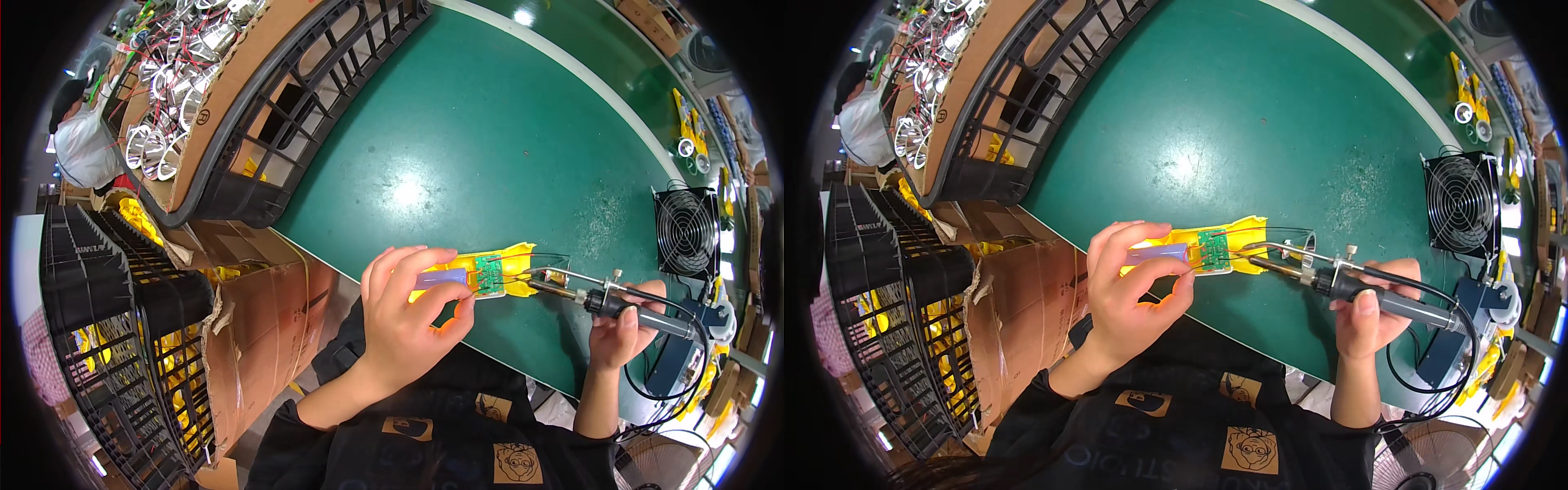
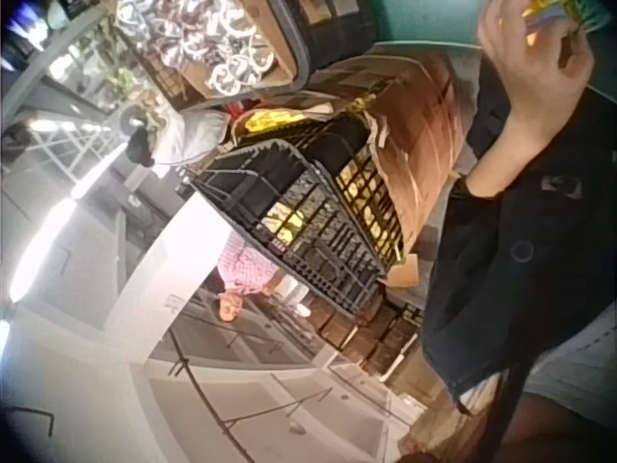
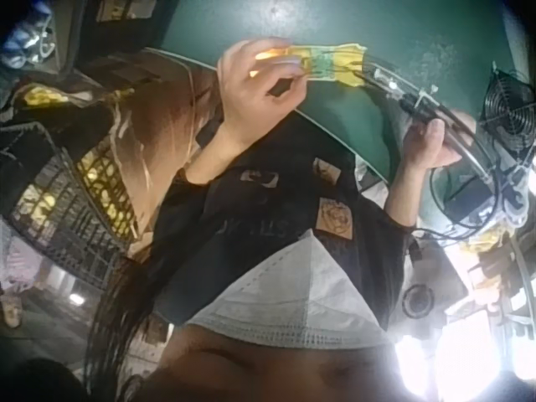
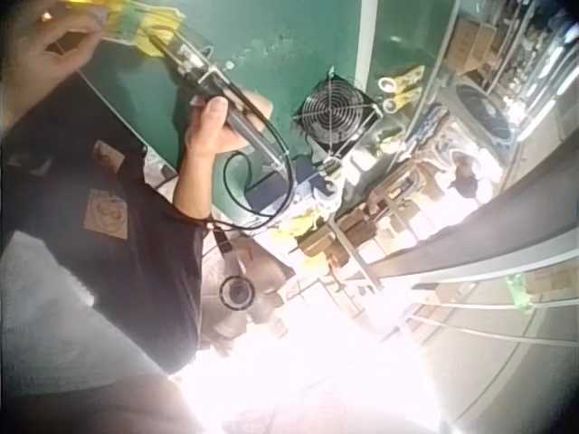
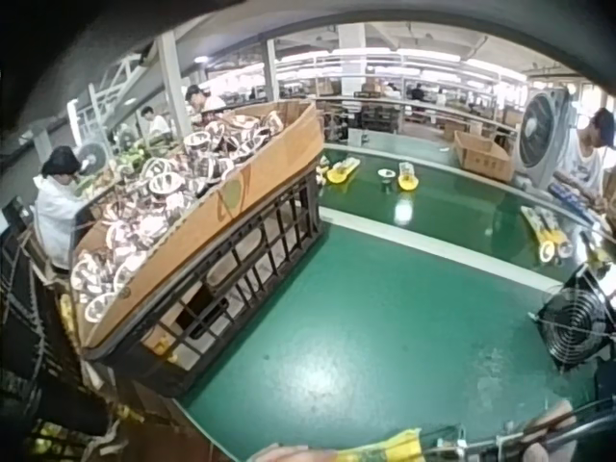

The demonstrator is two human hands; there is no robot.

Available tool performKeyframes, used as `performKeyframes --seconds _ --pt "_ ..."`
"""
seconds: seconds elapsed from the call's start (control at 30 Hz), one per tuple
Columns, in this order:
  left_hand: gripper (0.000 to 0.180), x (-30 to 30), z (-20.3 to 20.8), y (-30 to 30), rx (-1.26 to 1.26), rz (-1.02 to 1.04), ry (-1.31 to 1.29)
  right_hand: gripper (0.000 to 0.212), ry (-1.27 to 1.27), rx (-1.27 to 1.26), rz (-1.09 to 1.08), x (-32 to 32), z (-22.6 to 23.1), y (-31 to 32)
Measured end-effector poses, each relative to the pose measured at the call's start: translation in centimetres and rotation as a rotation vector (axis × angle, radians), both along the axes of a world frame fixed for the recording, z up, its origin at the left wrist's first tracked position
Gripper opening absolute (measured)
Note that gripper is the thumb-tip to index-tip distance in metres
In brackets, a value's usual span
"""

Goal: The person solders wires onto circuit boards with a soldering iron, then assembles LED light fixtures by hand using the circuit boards, LED reflectors, and yellow plastic housings.

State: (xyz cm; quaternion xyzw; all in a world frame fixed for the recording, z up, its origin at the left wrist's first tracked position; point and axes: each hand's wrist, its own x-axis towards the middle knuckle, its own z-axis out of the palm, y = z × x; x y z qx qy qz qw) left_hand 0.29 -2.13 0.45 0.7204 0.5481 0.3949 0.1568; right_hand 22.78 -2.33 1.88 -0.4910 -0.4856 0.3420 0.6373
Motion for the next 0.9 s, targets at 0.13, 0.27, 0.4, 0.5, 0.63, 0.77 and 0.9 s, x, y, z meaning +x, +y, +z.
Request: performKeyframes --seconds 0.13,0.27,0.4,0.5,0.63,0.77,0.9 --pt "0.017 -0.02 0.06 -0.02 0.0 -0.007 0.005 0.033 0.04 0.002 -0.008 0.16 0.23 0.19" --pt "0.014 -0.03 0.06 -0.15 -0.024 -0.012 -0.011 0.031 0.038 0.005 0.015 0.15 0.55 0.17" --pt "0.013 -0.13 -0.14 -0.09 -0.008 -0.018 -0.011 0.029 0.057 0.033 0.011 0.04 0.48 0.22" --pt "0.014 -0.26 -0.06 -0.08 -0.001 -0.047 0.001 0.025 0.049 0.043 0.04 0.08 0.61 0.26" --pt "0.012 -0.27 -0.37 -0.1 0.023 -0.07 0.014 0.025 0.011 0.044 0.035 0.17 0.76 0.37" --pt "0.01 -0.23 -0.32 -0.15 0.035 -0.06 0.051 0.024 0.032 0.067 0.044 0.19 0.57 0.53" --pt "0.009 -0.21 -0.55 -0.12 0.053 -0.042 0.029 0.021 0.032 0.047 0.034 0.43 0.44 0.55"
